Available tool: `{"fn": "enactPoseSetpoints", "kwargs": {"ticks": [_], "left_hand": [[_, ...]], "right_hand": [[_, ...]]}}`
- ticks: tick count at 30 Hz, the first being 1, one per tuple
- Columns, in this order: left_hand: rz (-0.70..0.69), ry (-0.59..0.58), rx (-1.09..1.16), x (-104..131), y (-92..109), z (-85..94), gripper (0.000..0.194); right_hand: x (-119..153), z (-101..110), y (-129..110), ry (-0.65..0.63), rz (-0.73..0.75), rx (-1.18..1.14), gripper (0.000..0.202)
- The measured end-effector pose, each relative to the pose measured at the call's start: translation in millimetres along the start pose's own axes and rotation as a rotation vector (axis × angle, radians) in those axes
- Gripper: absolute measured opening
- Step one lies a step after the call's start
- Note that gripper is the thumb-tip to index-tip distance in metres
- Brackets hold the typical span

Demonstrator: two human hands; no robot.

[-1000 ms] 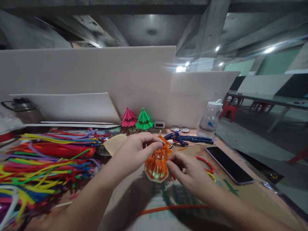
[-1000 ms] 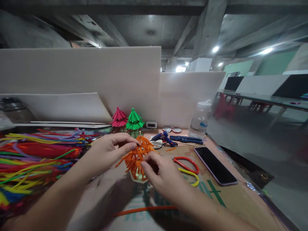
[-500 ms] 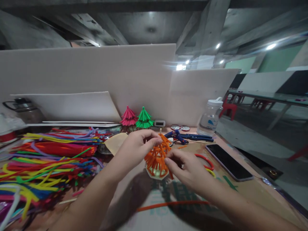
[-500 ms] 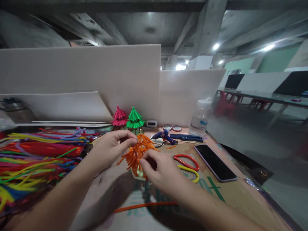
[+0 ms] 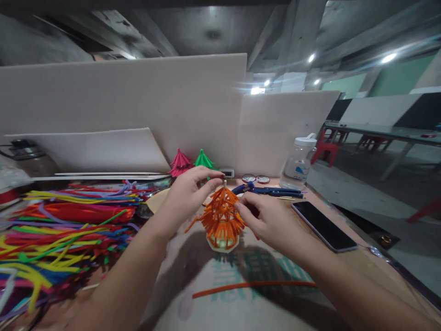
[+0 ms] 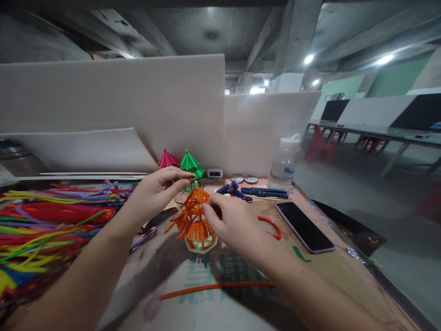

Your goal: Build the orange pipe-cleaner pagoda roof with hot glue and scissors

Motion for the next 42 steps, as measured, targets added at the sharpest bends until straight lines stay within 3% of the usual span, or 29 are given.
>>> {"fn": "enactPoseSetpoints", "kwargs": {"ticks": [5,13,26,42], "left_hand": [[-0.049,-0.111,-0.045,-14.7,-1.1,-7.0,0.017],[0.003,-0.026,-0.047,-6.7,6.1,-16.0,0.014],[0.041,-0.018,0.02,-2.8,8.9,-19.6,0.015],[0.032,-0.033,0.033,-2.5,11.2,-19.9,0.015]], "right_hand": [[0.2,1.7,4.5,0.007,0.002,-0.004,0.027],[3.9,3.7,6.3,0.04,0.027,-0.003,0.031],[8.5,2.9,-2.6,0.069,0.113,0.174,0.029],[5.9,0.2,-1.0,0.088,0.119,0.202,0.029]]}}
Point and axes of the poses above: each hand's wrist, its own x-axis away from the middle knuckle, its own z-axis out of the back of the hand, y = z × x, the point moved 5 cm from there along -x, towards the middle knuckle, and after that the axes turned 4 degrees about -z, right-handed, at the moved point
